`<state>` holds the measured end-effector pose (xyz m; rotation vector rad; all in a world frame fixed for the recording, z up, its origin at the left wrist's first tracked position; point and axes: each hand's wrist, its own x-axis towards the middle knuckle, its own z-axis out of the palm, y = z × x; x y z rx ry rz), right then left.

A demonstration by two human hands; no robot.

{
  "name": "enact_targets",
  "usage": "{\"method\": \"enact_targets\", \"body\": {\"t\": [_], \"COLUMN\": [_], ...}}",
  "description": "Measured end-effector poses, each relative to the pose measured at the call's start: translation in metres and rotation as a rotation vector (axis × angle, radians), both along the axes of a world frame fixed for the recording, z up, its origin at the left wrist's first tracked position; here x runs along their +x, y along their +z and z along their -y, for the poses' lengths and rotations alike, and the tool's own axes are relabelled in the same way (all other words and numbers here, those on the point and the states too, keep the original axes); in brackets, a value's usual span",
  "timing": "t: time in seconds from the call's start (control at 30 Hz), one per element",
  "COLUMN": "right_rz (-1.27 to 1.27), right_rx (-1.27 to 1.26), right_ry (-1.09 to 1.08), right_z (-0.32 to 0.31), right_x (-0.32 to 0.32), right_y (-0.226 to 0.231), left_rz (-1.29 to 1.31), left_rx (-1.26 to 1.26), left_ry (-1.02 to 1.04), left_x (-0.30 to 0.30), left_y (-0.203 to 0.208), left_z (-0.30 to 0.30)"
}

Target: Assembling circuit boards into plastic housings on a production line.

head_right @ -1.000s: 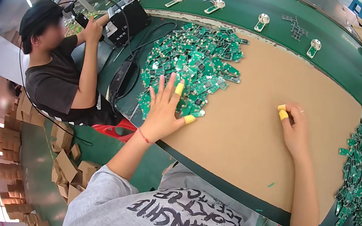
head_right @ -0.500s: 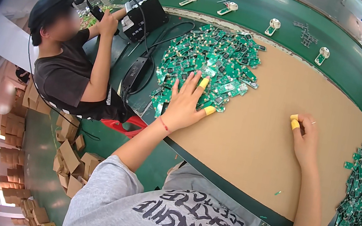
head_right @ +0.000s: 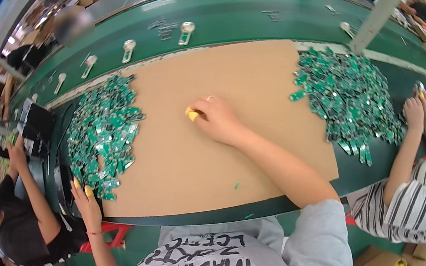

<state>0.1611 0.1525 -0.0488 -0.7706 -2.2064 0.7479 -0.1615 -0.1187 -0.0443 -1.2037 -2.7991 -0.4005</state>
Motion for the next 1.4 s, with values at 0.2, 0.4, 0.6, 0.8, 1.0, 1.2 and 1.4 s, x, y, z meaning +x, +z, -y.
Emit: {"method": "enact_targets", "body": {"t": [0.2,0.4,0.6,0.8,1.0,1.2,1.4], "right_rz": [0.028,-0.060,-0.071,-0.011,-0.051,-0.045,-0.109], "right_rx": [-0.074,0.003,-0.025,-0.050,-0.034,-0.101,0.011], "right_ry": [-0.016,0.027,0.030,0.044,0.028,-0.019,0.000], "right_z": [-0.001,-0.003,0.002,0.001,-0.001,-0.003,-0.005], "right_x": [0.010,-0.003,0.003,0.007,0.001,0.006,-0.001], "right_y": [0.000,-0.012,-0.004,-0.003,-0.009,-0.010,-0.016], "left_rz": [0.026,0.169,0.238,0.326,-0.028,0.233,0.467], "left_rx": [0.067,0.293,0.347,0.423,0.366,0.383,0.113], "left_ry": [-0.144,-0.203,-0.218,-0.313,-0.296,-0.673,-1.186], "left_x": [0.011,0.017,0.017,0.027,0.041,0.120,0.206], "left_y": [-0.011,-0.001,-0.003,-0.001,0.028,0.061,0.059], "left_z": [-0.031,-0.046,-0.059,-0.084,-0.091,-0.114,-0.139]}}
